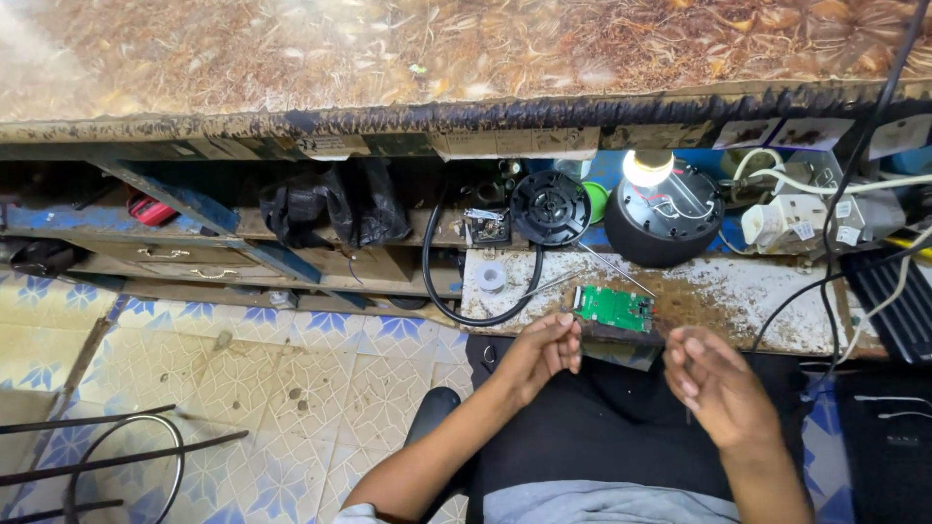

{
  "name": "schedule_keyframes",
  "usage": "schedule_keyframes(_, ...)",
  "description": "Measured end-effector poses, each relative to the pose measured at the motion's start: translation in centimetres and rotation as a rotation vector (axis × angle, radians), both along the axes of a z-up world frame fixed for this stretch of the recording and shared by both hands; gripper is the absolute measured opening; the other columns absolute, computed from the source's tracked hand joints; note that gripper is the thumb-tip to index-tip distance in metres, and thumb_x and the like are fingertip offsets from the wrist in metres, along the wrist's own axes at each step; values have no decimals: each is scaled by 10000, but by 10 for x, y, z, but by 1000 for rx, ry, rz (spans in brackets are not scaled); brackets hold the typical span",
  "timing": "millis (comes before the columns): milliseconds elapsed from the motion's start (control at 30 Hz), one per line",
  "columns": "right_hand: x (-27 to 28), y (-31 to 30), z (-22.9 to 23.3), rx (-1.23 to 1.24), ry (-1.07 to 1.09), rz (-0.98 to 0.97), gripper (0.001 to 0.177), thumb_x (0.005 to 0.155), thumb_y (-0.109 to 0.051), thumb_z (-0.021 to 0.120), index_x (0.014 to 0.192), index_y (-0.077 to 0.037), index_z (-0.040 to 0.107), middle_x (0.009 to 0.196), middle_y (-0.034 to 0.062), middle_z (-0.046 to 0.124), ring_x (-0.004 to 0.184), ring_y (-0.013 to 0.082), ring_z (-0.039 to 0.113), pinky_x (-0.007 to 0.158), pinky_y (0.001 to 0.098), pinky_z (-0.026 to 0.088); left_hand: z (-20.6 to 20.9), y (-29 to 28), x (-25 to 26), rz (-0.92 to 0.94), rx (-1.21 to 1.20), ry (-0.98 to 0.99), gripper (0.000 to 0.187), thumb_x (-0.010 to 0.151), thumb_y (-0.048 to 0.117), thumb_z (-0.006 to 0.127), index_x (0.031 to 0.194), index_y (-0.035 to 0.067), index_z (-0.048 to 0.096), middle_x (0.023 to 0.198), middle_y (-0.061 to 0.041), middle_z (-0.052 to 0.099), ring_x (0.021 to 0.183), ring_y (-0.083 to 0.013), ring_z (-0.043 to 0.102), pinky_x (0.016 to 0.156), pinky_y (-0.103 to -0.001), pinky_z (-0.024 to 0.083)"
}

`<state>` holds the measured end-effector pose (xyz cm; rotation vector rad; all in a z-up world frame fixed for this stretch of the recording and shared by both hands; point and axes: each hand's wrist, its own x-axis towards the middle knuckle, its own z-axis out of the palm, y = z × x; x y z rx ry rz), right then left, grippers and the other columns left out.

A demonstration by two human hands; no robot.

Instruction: Soldering components onto a circuit board and manipulating small wires at a repair bench.

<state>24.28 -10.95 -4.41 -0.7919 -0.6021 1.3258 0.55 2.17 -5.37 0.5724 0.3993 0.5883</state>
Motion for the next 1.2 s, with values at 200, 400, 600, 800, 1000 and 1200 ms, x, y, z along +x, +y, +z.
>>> schedule_keyframes(200, -13, 13, -81, -399, 391, 14, 258, 978, -186, 606, 1196, -48, 610, 841, 11, 543, 550, 85, 443, 378, 246, 302, 7, -1, 2, -47, 4, 88, 165, 1034, 192, 630, 946, 53, 633, 708, -21, 648, 588, -140, 641, 579, -269, 565)
schedule_keyframes(400, -28, 17, -58, -288, 286, 41, 252, 976, -170, 619, 1165, -2, 633, 835, 47, 584, 533, 110, 474, 384, 237, 336, 4, -1, 2, -36, 40, 103, 171, 1033, 196, 632, 946, 49, 631, 695, -27, 644, 577, -145, 643, 570, -260, 548)
schedule_keyframes(600, -25, 11, -45, -332, 355, 11, 255, 998, -197, 602, 1186, -23, 608, 851, 36, 566, 560, 100, 465, 420, 238, 336, 15, -4, 0, -42, 29, 71, 171, 1031, 192, 630, 937, 49, 629, 706, -30, 629, 587, -150, 629, 578, -269, 546)
schedule_keyframes(800, -10, 11, -41, -78, 340, -50, 195, 1010, -187, 603, 1150, -51, 617, 870, 29, 531, 575, 110, 423, 424, 240, 348, 0, 1, 1, 65, -36, -158, 136, 1029, 135, 594, 928, 44, 583, 739, -68, 561, 590, -202, 572, 593, -320, 514)
schedule_keyframes(1000, -11, 16, -68, -298, 330, -65, 257, 1013, -157, 561, 1219, -14, 621, 896, 20, 520, 627, 112, 486, 436, 214, 348, -29, 8, 7, 55, -99, 116, 181, 1047, 218, 622, 994, 45, 630, 710, -63, 640, 621, -207, 720, 593, -334, 614)
schedule_keyframes(1200, -29, 13, -46, -311, 269, -39, 270, 1004, -196, 600, 1210, -24, 631, 878, 24, 524, 612, 106, 523, 413, 218, 383, -18, -4, 6, 49, -5, 55, 197, 1037, 207, 633, 973, 22, 615, 700, -108, 613, 606, -247, 706, 580, -353, 607)
